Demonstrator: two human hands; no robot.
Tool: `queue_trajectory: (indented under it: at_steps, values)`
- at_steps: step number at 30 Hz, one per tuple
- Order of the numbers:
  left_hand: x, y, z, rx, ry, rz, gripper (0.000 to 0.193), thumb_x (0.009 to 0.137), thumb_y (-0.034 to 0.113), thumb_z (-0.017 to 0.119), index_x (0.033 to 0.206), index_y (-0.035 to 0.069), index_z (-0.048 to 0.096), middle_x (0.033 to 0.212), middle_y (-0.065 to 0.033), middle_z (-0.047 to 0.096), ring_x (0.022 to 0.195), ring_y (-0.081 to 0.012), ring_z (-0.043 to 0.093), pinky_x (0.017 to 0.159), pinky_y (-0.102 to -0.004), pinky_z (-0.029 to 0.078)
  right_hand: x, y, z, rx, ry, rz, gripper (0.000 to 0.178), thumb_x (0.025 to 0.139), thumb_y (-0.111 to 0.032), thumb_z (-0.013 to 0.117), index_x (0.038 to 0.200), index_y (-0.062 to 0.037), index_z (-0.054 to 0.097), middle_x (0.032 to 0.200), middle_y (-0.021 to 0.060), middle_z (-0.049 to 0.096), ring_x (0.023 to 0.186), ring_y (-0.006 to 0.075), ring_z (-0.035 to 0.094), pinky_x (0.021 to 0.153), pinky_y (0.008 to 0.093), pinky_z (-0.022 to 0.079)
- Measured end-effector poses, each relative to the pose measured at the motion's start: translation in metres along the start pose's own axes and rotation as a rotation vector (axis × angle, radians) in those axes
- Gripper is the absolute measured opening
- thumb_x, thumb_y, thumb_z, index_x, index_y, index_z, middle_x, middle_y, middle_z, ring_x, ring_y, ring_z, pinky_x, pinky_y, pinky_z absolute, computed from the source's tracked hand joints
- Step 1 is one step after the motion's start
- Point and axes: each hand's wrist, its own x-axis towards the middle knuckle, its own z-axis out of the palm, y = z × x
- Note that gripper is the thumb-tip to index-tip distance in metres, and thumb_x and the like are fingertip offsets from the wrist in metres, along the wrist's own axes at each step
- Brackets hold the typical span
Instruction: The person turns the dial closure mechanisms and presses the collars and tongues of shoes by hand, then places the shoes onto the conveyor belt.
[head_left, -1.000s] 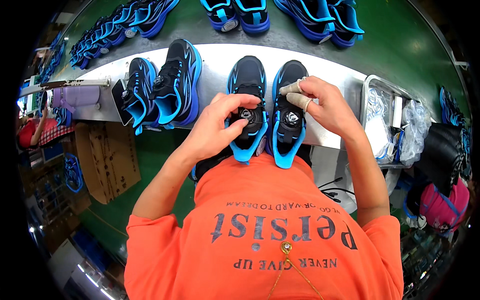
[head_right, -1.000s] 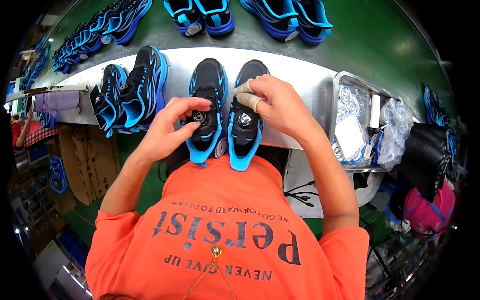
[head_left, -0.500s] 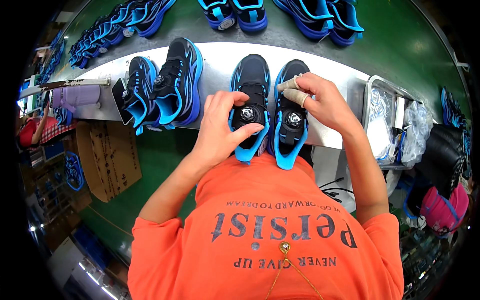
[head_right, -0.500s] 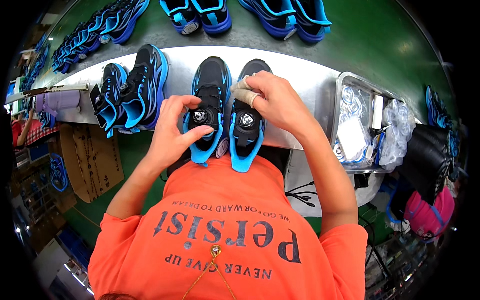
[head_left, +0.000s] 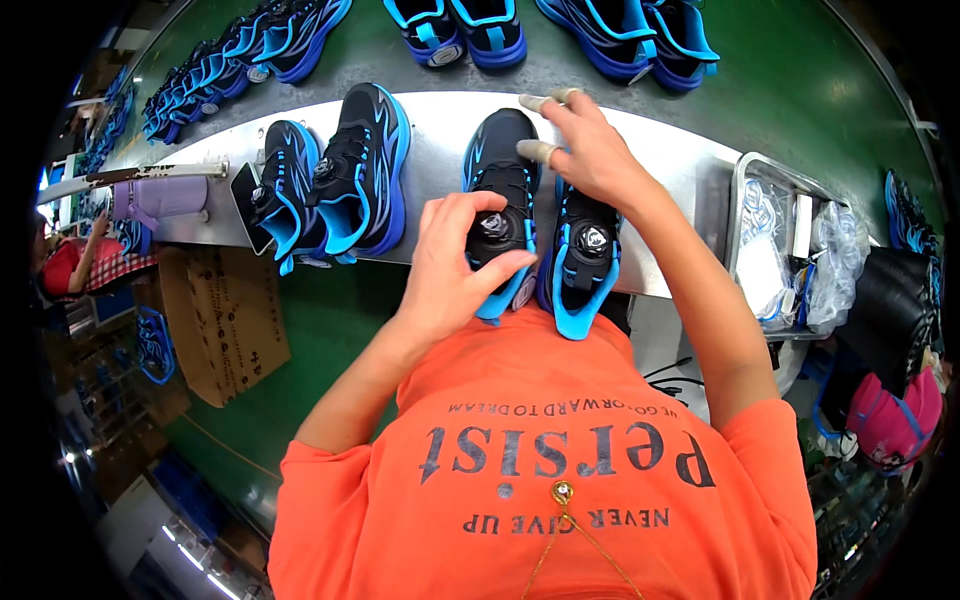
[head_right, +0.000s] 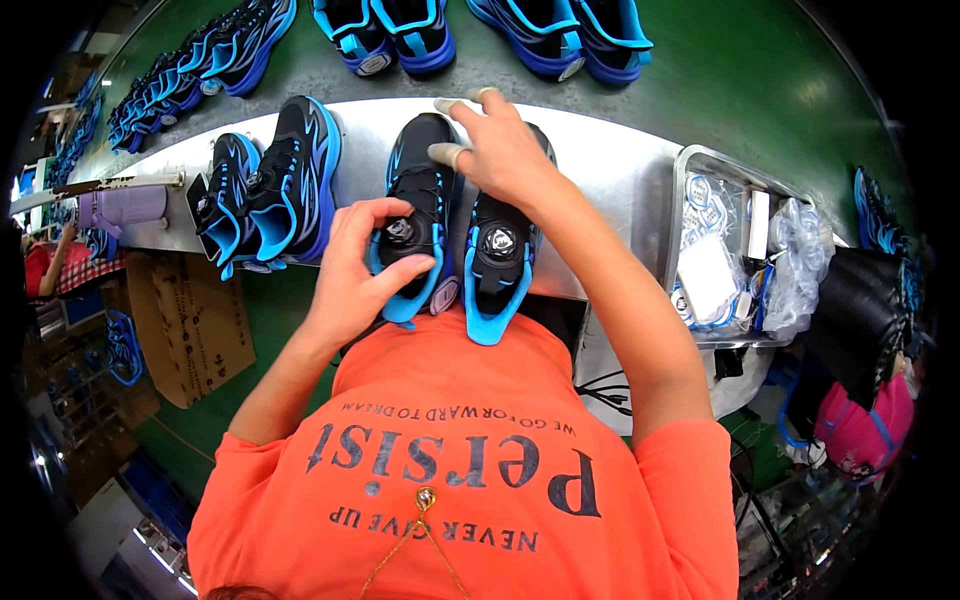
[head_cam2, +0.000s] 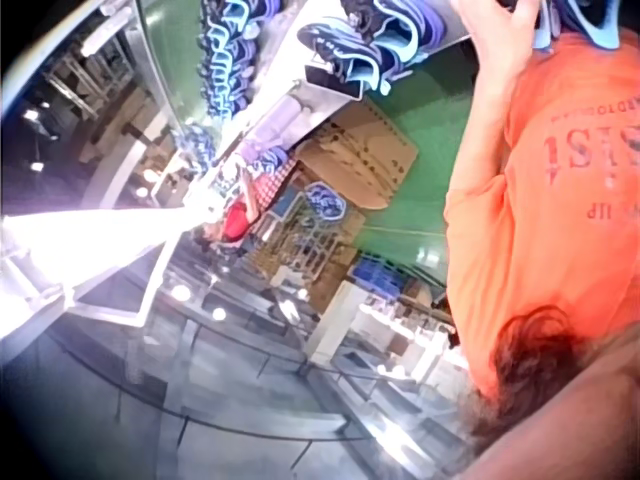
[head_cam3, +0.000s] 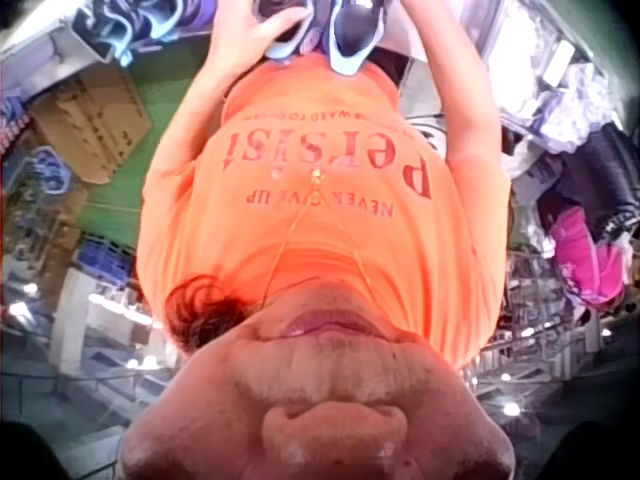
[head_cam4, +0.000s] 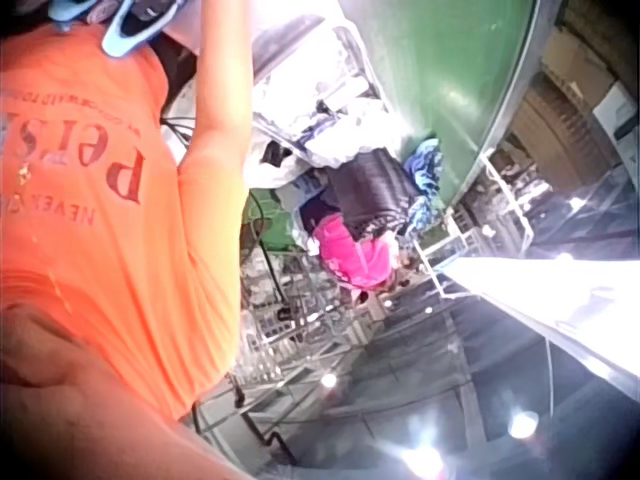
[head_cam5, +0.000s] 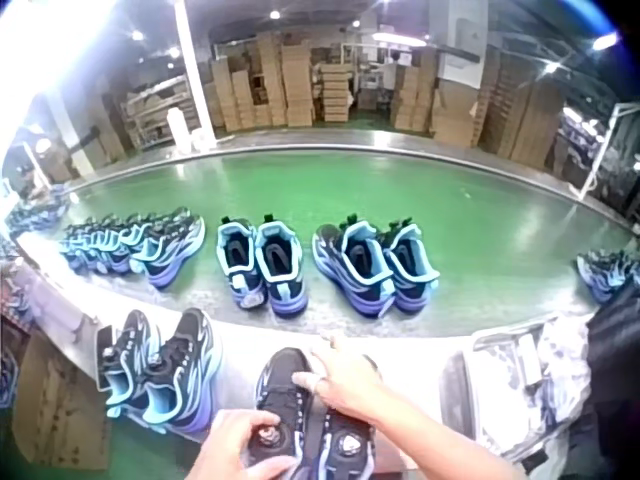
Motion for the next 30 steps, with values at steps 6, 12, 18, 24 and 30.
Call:
queue_trajectory:
  at_steps: [6, 12, 18, 24, 30]
  values:
    - [0.003, 0.002, 0.016, -0.132, 0.150, -0.214, 0.036, 0.079, 0.014, 0.077, 0.111, 0.004, 0.064, 0.097, -0.0033, 0.058, 0.095, -0.0144, 0.055, 0.084, -0.0270, 0.044, 0.008, -0.013, 0.010, 0.146, -0.228, 0.057, 0.061, 0.088, -0.032, 0.069, 0.142, -0.0118, 0.048, 0.121, 0.0203, 0.056, 0.109, 0.0374, 0.057, 0.093, 0.0417, 0.047]
    - [0.020, -0.016, -0.014, -0.188, -0.356, 0.119, 0.040, 0.081, 0.009, 0.072, 0.121, 0.005, 0.064, 0.110, -0.0049, 0.064, 0.100, -0.0190, 0.055, 0.086, -0.0324, 0.045, 0.010, -0.013, 0.014, 0.137, -0.249, 0.050, 0.066, 0.086, -0.037, 0.071, 0.143, -0.0131, 0.048, 0.118, 0.0185, 0.057, 0.107, 0.0361, 0.058, 0.092, 0.0419, 0.047]
    - [-0.009, -0.006, 0.017, 0.184, 0.232, -0.117, 0.035, 0.074, 0.020, 0.082, 0.097, 0.004, 0.060, 0.094, -0.0094, 0.059, 0.093, -0.0281, 0.053, 0.084, -0.0372, 0.045, 0.011, -0.014, 0.012, 0.090, -0.237, 0.081, 0.066, 0.086, -0.038, 0.071, 0.143, -0.0138, 0.048, 0.117, 0.0179, 0.058, 0.103, 0.0345, 0.058, 0.090, 0.0408, 0.047]
    - [0.001, -0.023, 0.003, -0.277, -0.051, -0.025, 0.025, 0.080, 0.010, 0.073, 0.102, 0.002, 0.065, 0.112, -0.0093, 0.063, 0.114, -0.0256, 0.053, 0.099, -0.0356, 0.041, 0.013, -0.011, 0.015, 0.097, -0.243, 0.065, 0.065, 0.086, -0.038, 0.071, 0.143, -0.0142, 0.049, 0.114, 0.0176, 0.059, 0.102, 0.0336, 0.059, 0.090, 0.0400, 0.047]
    - [-0.003, -0.022, 0.004, -0.199, -0.015, -0.040, 0.035, 0.078, 0.012, 0.076, 0.110, 0.005, 0.061, 0.120, -0.0088, 0.059, 0.116, -0.0236, 0.052, 0.098, -0.0347, 0.041, 0.012, -0.013, 0.019, 0.089, -0.223, 0.066, 0.064, 0.086, -0.037, 0.072, 0.142, -0.0138, 0.050, 0.114, 0.0174, 0.059, 0.100, 0.0331, 0.059, 0.088, 0.0396, 0.047]
